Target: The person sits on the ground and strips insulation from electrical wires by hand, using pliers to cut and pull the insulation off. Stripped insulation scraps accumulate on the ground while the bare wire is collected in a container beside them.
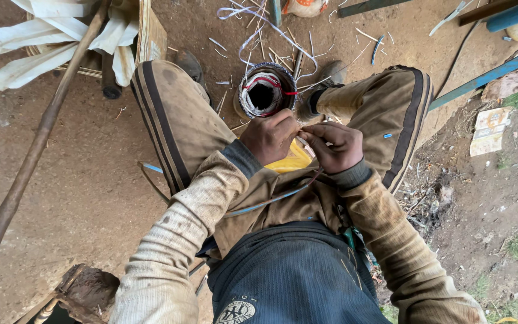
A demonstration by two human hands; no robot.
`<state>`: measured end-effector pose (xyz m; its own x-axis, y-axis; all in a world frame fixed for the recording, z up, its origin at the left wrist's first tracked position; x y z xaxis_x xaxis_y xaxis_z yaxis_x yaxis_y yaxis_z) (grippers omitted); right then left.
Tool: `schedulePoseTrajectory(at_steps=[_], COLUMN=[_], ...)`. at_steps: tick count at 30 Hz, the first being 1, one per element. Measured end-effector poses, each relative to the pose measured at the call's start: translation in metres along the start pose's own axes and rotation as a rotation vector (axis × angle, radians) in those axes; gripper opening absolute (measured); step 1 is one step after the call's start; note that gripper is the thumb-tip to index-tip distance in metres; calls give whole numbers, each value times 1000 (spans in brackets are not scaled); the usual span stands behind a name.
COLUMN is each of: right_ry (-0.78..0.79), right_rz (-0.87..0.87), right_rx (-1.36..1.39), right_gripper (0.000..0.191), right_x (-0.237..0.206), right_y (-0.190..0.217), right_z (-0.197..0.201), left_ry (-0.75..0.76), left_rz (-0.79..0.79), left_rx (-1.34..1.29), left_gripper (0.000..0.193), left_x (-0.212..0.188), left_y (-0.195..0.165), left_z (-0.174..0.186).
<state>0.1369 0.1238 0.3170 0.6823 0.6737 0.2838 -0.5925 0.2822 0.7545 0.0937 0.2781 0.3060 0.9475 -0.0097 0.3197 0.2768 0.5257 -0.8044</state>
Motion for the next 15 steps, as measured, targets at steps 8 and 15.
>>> schedulePoseTrajectory(at_steps=[8, 15], right_ry=[-227, -115], right_rz=[-799, -799], right_rx=[993, 1058], right_gripper=[29, 33], right_x=[-37, -41], right_y=[-70, -44], right_z=[-41, -34], left_ry=[0, 24], left_rz=[36, 14], left_rx=[-28, -6], left_gripper=[12, 14], left_x=[0, -2], left_y=[1, -1], left_z=[-1, 3])
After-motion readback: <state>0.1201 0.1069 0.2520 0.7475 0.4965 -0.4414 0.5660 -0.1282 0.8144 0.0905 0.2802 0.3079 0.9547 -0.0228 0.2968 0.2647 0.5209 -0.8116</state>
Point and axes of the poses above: each hand's wrist, its own x-axis towards the middle knuckle, its own z-axis out of the back of the hand, y = z × x, the point moved 8 cm from there along x, towards the middle knuckle, and after that the axes turned 8 degrees about z, right-handed, at the moved point
